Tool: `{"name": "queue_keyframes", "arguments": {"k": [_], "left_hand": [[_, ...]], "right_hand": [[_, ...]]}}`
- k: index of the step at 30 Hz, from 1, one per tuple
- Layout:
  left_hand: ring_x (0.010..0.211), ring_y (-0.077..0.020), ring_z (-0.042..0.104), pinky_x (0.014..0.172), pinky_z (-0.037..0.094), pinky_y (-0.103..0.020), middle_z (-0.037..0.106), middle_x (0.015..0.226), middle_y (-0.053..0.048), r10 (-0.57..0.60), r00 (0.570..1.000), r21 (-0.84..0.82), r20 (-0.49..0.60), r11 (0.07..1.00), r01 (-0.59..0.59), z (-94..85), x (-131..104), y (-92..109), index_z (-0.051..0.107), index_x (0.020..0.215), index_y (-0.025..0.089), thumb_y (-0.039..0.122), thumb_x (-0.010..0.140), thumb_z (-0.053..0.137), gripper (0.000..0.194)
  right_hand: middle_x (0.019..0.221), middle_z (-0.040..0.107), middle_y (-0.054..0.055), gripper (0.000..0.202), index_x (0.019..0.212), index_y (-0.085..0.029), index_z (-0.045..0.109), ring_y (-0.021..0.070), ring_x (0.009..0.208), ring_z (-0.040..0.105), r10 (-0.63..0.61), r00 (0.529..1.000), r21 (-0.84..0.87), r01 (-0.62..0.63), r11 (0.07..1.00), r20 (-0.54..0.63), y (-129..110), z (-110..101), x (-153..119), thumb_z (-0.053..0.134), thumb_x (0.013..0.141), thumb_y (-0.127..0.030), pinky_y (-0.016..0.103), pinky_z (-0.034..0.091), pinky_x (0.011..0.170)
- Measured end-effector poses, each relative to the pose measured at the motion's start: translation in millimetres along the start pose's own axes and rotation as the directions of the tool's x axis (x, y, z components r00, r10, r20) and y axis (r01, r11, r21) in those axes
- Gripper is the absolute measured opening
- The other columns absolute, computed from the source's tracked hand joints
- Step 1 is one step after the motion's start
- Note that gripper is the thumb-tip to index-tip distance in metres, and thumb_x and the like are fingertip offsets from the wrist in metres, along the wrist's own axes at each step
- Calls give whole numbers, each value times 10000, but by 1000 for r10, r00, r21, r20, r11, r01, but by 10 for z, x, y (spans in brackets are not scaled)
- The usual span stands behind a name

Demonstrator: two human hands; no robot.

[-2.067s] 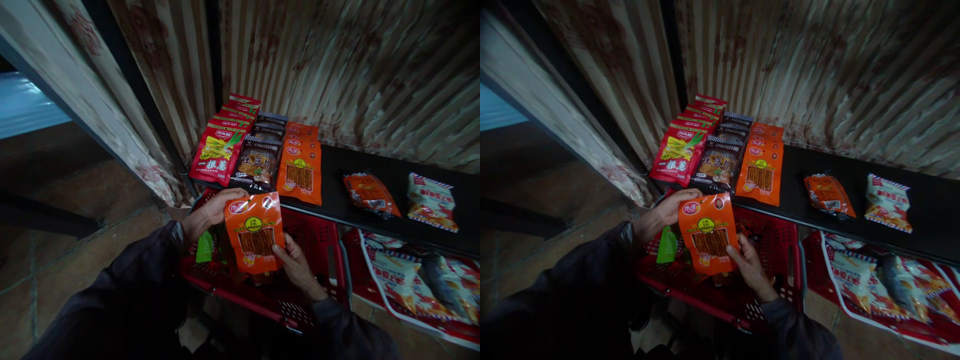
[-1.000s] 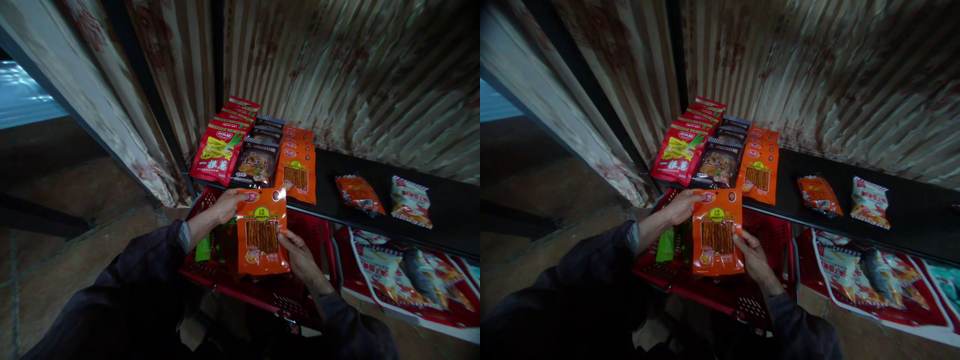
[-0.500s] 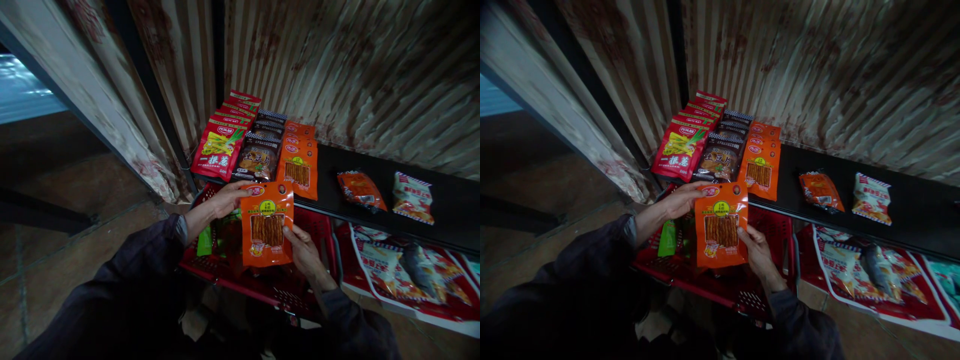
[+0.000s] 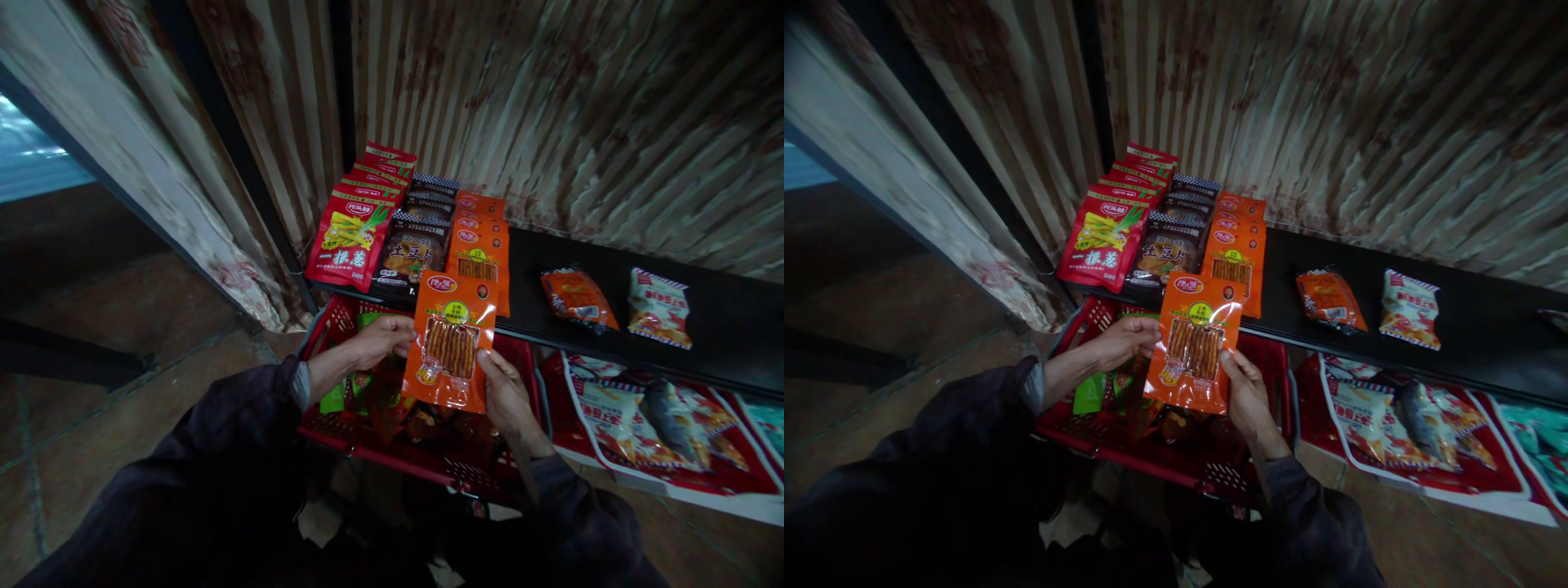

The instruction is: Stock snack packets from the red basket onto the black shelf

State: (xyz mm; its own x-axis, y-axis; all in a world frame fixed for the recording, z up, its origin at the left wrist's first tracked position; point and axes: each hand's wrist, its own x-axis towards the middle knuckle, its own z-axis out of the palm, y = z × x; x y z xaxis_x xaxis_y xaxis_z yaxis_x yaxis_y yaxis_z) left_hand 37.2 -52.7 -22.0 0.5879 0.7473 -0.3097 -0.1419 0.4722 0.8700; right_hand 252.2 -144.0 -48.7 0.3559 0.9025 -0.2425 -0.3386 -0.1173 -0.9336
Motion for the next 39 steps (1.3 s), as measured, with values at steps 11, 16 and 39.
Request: {"name": "queue_keyframes", "arguments": {"k": [11, 16, 39], "left_hand": [[622, -77, 592, 639, 460, -213, 652, 708, 18, 98, 989, 13, -112, 995, -97, -34, 10, 88, 652, 749, 142, 195, 729, 694, 70], [608, -73, 594, 647, 484, -212, 639, 674, 30, 116, 983, -32, -145, 992, -122, -67, 43, 143, 619, 710, 145, 173, 720, 705, 91], [665, -96, 626, 659, 463, -201, 718, 792, 10, 10, 992, -10, 125, 1000, -9, 46, -97, 52, 633, 1179, 197, 75, 648, 745, 556]], "right_hand": [[1066, 758, 0, 370, 1058, -298, 717, 248, 1012, 700, 95, 940, 51, -118, 992, 327, -166, 50, -154, 813, 707, -369, 415, 551, 927], [1170, 720, -17, 460, 1177, -337, 650, 222, 1016, 691, 112, 891, 27, -138, 990, 440, -160, 75, -208, 786, 741, -278, 386, 574, 895], [1125, 732, -16, 477, 1146, -318, 656, 227, 1004, 684, 37, 954, 79, -63, 995, 297, -153, 119, -190, 783, 688, -264, 421, 550, 924]]}}
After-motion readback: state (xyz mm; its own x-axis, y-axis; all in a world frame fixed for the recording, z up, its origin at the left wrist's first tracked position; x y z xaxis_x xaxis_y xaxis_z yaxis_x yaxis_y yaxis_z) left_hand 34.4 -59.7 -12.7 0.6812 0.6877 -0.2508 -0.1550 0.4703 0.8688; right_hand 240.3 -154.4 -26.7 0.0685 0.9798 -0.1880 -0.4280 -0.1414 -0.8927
